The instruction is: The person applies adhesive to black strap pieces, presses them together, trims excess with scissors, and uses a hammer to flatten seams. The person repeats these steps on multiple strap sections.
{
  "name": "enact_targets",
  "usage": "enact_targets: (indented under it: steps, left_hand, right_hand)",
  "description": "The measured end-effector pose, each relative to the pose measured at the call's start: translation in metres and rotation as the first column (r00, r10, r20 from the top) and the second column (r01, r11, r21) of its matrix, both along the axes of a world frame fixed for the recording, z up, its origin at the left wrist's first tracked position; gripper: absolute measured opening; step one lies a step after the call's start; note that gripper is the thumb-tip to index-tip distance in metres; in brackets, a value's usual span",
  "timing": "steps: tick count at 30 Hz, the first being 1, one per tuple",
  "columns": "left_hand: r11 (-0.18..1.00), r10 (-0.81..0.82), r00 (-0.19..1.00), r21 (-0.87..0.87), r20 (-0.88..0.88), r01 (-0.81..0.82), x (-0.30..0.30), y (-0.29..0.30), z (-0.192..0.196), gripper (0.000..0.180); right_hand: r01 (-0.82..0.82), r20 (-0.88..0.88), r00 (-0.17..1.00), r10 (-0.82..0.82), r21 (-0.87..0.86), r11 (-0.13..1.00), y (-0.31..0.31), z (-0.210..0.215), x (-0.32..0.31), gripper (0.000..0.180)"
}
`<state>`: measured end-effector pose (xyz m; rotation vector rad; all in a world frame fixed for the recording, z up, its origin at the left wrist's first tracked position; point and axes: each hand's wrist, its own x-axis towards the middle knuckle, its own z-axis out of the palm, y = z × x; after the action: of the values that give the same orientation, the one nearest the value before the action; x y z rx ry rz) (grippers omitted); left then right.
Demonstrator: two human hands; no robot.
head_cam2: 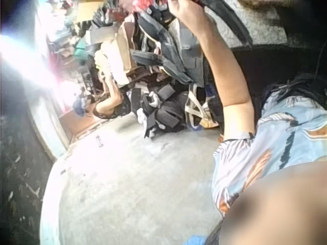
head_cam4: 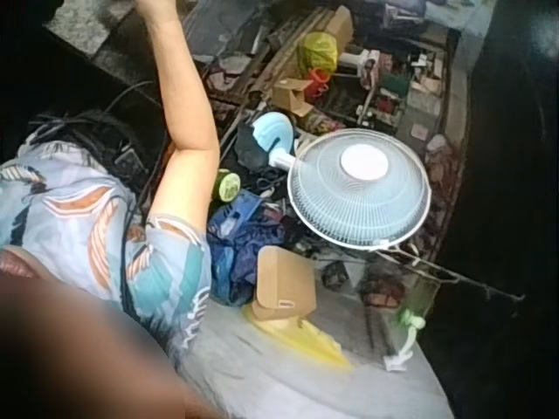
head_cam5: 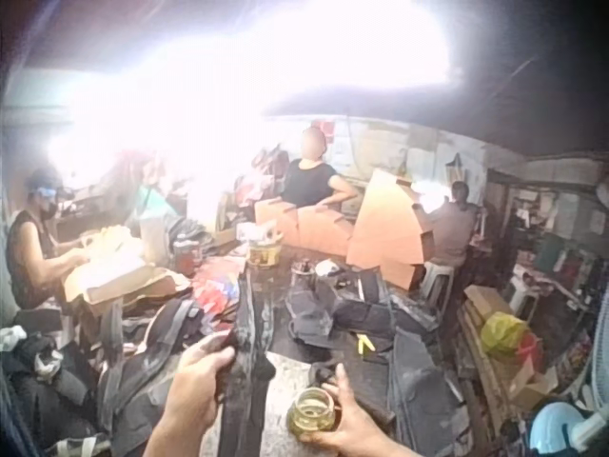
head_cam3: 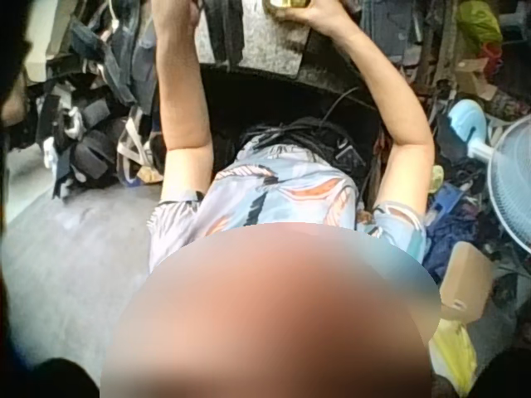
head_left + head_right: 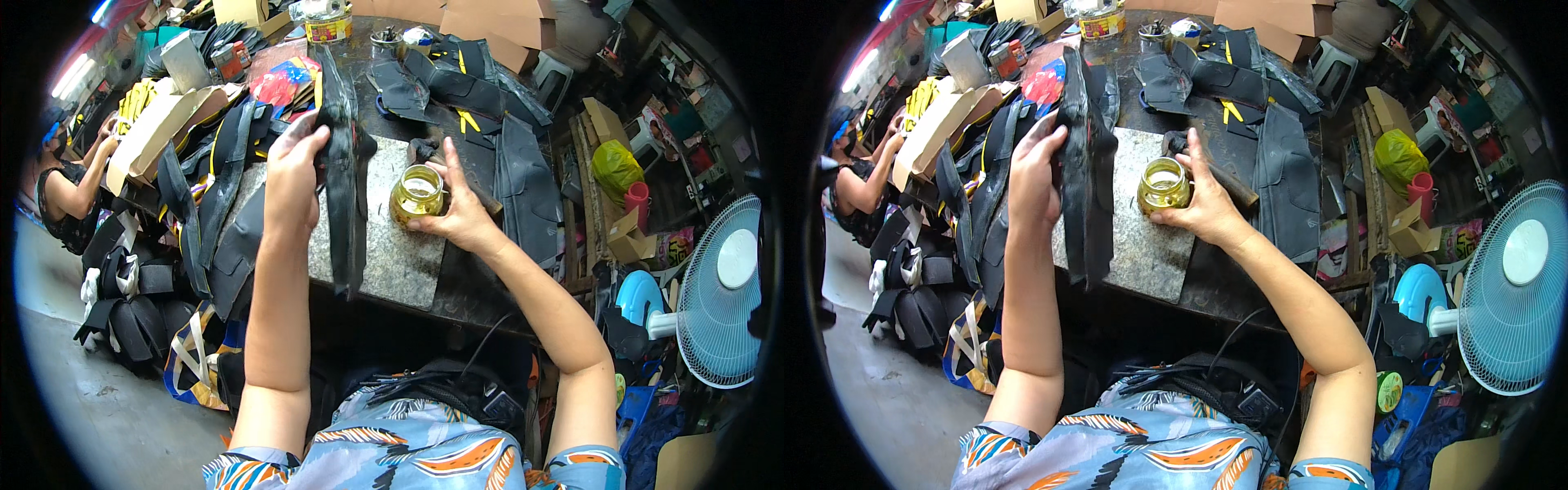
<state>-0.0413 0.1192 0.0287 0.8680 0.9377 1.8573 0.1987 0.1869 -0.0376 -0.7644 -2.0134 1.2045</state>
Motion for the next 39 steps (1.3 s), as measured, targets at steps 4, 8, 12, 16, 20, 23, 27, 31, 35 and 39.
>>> enact_targets:
  steps: [4,8,12,16,20,23,27,31,35,39]
  left_hand:
    - [0.972,-0.223,0.961,0.110,0.160,0.207,-0.026,0.066,-0.010,0.027]
    - [0.937,-0.320,0.910,0.226,0.263,0.265,-0.039,0.133,-0.045,0.029]
    - [0.954,0.035,0.979,-0.299,0.201,0.027,-0.032,0.161,-0.077,0.043]
    - [0.899,-0.058,0.941,-0.392,0.334,0.195,-0.047,0.138,-0.067,0.066]
    - [0.836,-0.072,0.774,-0.462,-0.629,-0.297,-0.046,0.085,-0.028,0.094]
    - [0.948,0.293,0.252,0.247,-0.922,-0.199,0.002,0.028,-0.021,0.066]
    - [0.970,0.217,0.057,0.222,-0.975,0.102,0.077,-0.016,-0.034,0.081]
    - [0.995,0.091,0.332,0.101,-0.939,0.014,0.098,-0.013,-0.043,0.094]
    - [0.997,0.063,0.466,0.075,-0.883,0.007,0.102,-0.014,-0.044,0.102]
    - [0.993,0.112,0.349,0.115,-0.930,-0.012,0.101,-0.025,-0.038,0.100]
  right_hand:
    - [0.010,0.101,0.995,-0.028,0.175,0.985,-0.008,0.000,-0.001,0.139]
    - [0.014,0.120,0.992,-0.035,0.174,0.985,-0.018,0.005,0.011,0.137]
    - [0.007,0.109,0.994,-0.022,0.140,0.990,-0.025,0.006,0.016,0.137]
    - [0.085,0.158,0.977,-0.140,0.314,0.945,-0.033,0.003,0.016,0.136]
    - [0.169,0.182,0.952,-0.245,0.354,0.920,-0.041,0.002,0.021,0.134]
    - [0.165,0.236,0.948,-0.212,0.207,0.964,-0.043,-0.001,0.021,0.135]
    - [0.184,0.267,0.934,-0.239,0.216,0.959,-0.040,-0.006,0.018,0.137]
    - [0.204,0.295,0.927,-0.229,0.116,0.972,-0.044,-0.008,0.022,0.134]
    - [0.194,0.238,0.942,-0.235,0.185,0.964,-0.045,-0.011,0.020,0.132]
    - [0.181,0.219,0.946,-0.237,0.250,0.951,-0.040,-0.014,0.012,0.131]
